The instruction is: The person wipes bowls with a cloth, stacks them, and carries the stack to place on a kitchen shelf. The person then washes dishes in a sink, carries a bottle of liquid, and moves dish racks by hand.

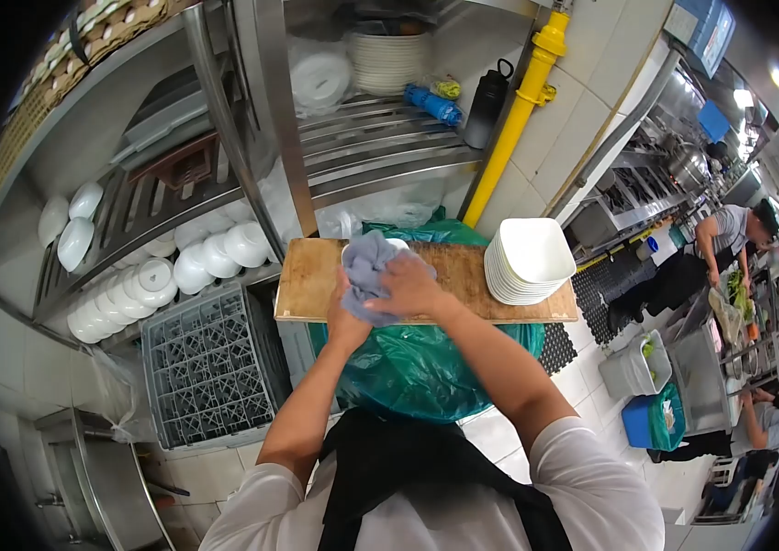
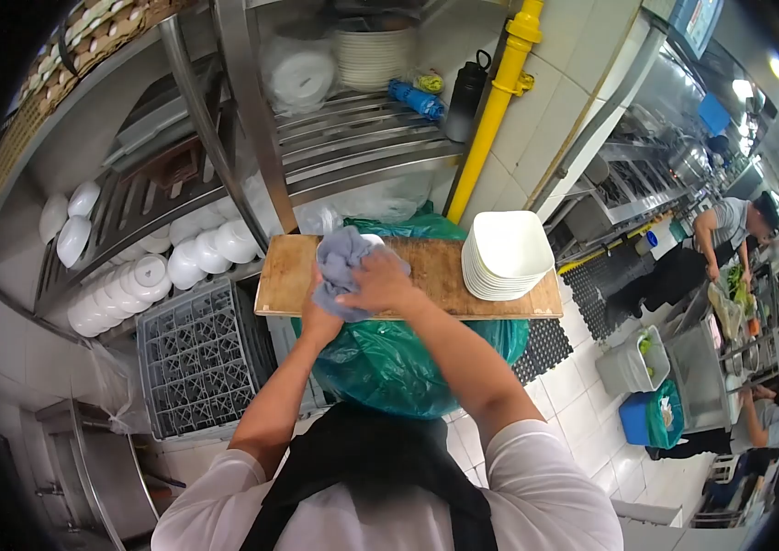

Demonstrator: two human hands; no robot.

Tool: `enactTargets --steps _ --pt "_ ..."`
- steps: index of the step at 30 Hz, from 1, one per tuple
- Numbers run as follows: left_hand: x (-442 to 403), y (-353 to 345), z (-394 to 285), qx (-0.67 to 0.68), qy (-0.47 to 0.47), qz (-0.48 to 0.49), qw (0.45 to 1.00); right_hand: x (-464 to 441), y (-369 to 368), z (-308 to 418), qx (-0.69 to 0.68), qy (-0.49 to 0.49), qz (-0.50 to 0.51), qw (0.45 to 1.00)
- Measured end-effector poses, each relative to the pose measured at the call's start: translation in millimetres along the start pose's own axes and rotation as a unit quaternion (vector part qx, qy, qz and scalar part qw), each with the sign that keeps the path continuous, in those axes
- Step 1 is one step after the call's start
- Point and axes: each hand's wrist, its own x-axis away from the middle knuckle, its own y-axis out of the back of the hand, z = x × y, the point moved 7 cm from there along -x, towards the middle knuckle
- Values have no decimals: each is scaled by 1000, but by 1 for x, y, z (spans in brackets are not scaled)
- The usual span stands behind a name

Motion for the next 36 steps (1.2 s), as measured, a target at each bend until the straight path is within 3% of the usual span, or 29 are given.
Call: enactTargets --steps 1,4,5,7,10,13,16,18,19,21,23,25,26,29,32,36 --pt "0 2 -1 -4 -10 -12 1000 2 -7 9 61 24 -16 998" --pt "0 -4 10 32 -45 30 998 -5 -9 19 -155 -40 121 980" --pt "-2 -4 5 62 -43 29 997 -7 -12 16 -292 -54 111 948" --pt "0 -2 -7 123 -39 31 991 -6 -20 8 -547 -77 83 830" --pt "3 -12 12 40 62 111 991 -2 -5 4 -792 -157 -9 590" --pt "-1 -18 12 -118 -90 119 982 26 29 20 -832 -139 -40 535" --pt "-6 2 -64 -176 -196 86 961 74 27 28 -834 -142 7 534" --pt "-5 -15 -4 -121 -77 167 976 108 17 31 -851 -145 19 504" --pt "-4 -16 -47 -273 -189 270 904 125 13 33 -866 -140 18 480" --pt "-13 -26 -14 -209 -192 248 926 161 -10 20 -865 -188 -34 464" --pt "-14 -23 -39 -172 -146 313 923 192 -16 26 -902 -166 -50 395" --pt "-14 -26 -46 -136 -92 342 925 220 -24 30 -910 -179 -57 369" --pt "-13 -25 -57 -141 -124 324 927 232 -27 32 -914 -186 -60 355" --pt "-12 -28 -68 -228 -189 297 908 257 -30 33 -905 -209 -105 355" --pt "-14 -42 -50 -256 -174 386 869 260 -24 30 -900 -204 -121 366" --pt "-24 -34 -44 -78 -108 312 941 237 -10 23 -884 -184 -170 395"
